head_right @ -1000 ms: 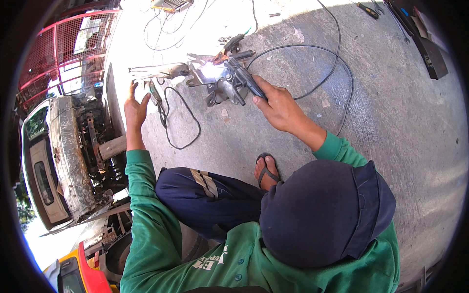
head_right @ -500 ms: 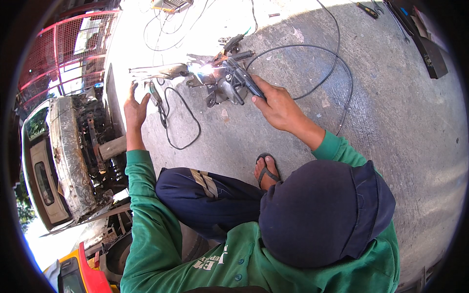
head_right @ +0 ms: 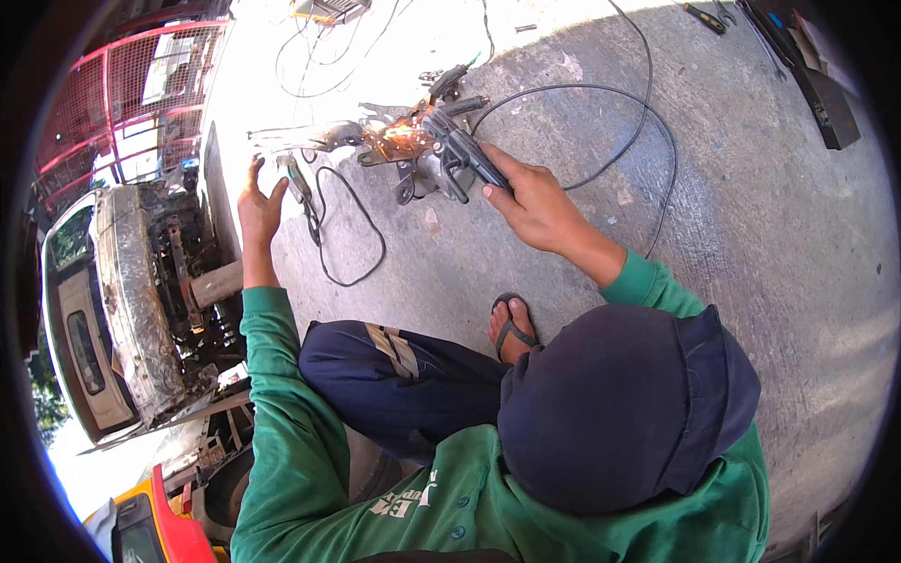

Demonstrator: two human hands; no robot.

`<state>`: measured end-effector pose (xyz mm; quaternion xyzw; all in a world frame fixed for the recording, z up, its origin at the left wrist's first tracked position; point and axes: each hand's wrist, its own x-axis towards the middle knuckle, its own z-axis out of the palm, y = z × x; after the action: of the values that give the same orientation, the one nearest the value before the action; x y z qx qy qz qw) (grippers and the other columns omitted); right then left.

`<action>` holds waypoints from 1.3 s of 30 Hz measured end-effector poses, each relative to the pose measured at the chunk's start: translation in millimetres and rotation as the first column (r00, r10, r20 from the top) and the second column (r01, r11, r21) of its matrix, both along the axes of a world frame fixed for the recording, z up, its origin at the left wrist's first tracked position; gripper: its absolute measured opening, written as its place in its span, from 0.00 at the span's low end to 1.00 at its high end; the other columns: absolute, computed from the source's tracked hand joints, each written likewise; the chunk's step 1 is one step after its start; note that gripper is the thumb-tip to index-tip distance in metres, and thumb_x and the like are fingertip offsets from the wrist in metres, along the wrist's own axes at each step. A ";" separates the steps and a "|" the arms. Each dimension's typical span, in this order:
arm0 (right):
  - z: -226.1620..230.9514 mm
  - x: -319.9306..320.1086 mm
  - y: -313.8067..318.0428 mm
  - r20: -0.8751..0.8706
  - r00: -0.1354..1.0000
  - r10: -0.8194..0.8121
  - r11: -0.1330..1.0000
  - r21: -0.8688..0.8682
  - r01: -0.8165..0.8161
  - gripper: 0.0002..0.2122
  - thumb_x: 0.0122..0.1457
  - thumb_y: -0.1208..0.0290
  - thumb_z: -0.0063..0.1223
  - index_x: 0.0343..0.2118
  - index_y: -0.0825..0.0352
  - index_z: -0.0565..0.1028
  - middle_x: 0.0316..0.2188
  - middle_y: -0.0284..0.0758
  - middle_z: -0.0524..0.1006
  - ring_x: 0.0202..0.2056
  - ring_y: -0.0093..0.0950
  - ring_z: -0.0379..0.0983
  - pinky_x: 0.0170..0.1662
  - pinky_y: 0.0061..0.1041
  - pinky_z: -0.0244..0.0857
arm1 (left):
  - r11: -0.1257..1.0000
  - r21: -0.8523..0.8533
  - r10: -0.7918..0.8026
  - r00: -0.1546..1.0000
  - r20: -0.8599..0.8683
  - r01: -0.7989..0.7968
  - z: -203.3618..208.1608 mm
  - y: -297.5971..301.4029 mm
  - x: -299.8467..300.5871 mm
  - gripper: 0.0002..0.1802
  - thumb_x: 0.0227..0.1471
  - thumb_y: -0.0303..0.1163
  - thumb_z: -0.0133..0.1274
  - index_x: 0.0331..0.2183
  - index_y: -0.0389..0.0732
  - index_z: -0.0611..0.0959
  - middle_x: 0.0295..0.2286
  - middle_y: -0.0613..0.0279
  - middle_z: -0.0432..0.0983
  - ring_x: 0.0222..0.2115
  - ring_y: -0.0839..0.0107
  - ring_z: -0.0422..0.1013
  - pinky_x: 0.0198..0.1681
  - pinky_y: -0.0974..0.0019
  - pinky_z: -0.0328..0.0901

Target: The person sits on the floor and uses a welding torch to join metal parts held by a clamp. They adjust the position of the parts and the torch multiple times to weld different sections, creating bright sparks. The person also uses a metal bar to tap the welded area.

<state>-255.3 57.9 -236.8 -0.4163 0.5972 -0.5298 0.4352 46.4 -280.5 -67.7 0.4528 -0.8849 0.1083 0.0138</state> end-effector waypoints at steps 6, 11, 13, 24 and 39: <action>-10.8 6.6 8.1 -0.015 0.994 -0.112 0.983 -0.151 0.109 0.27 0.68 0.70 0.55 0.69 0.69 0.65 0.45 0.58 0.81 0.44 0.51 0.82 0.49 0.43 0.72 | 1.000 0.003 -0.023 1.000 -0.012 0.023 0.8 0.9 -1.8 0.43 0.55 0.39 0.67 0.67 0.38 0.68 0.53 0.40 0.80 0.52 0.40 0.77 0.57 0.47 0.70; -4.6 5.2 8.0 -0.039 0.999 -0.038 0.998 -0.057 0.036 0.27 0.68 0.69 0.55 0.69 0.69 0.65 0.48 0.57 0.81 0.47 0.50 0.82 0.51 0.42 0.72 | 1.000 0.001 -0.028 1.000 -0.009 0.029 0.0 0.2 1.0 0.43 0.55 0.39 0.67 0.67 0.38 0.68 0.54 0.41 0.80 0.53 0.40 0.77 0.57 0.47 0.70; -7.7 7.1 6.5 -0.064 0.997 -0.037 0.998 -0.051 0.034 0.28 0.69 0.69 0.56 0.69 0.70 0.66 0.51 0.57 0.80 0.49 0.48 0.82 0.52 0.40 0.72 | 1.000 0.002 -0.013 1.000 -0.001 0.013 -0.1 0.5 -0.4 0.43 0.55 0.38 0.67 0.67 0.38 0.68 0.55 0.41 0.80 0.54 0.41 0.77 0.58 0.48 0.70; -12.5 10.3 -1.2 -0.069 0.997 -0.030 0.999 -0.035 0.028 0.27 0.69 0.69 0.54 0.69 0.71 0.64 0.48 0.57 0.81 0.48 0.53 0.81 0.52 0.45 0.72 | 1.000 0.001 -0.018 1.000 -0.015 0.018 -0.3 0.4 0.2 0.43 0.55 0.39 0.67 0.67 0.39 0.69 0.55 0.42 0.79 0.54 0.41 0.76 0.58 0.48 0.70; -18.6 14.1 -4.4 -0.102 0.994 -0.040 0.997 -0.069 0.033 0.27 0.69 0.70 0.53 0.68 0.73 0.64 0.48 0.58 0.81 0.49 0.55 0.80 0.53 0.46 0.72 | 1.000 -0.003 0.007 1.000 0.005 -0.007 0.4 3.4 -3.2 0.43 0.56 0.37 0.67 0.67 0.37 0.68 0.55 0.40 0.79 0.55 0.42 0.77 0.58 0.48 0.71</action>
<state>-241.2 53.5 -255.4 -0.4466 0.6082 -0.5351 0.3799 43.2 -277.1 -67.3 0.4557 -0.8831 0.1107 0.0116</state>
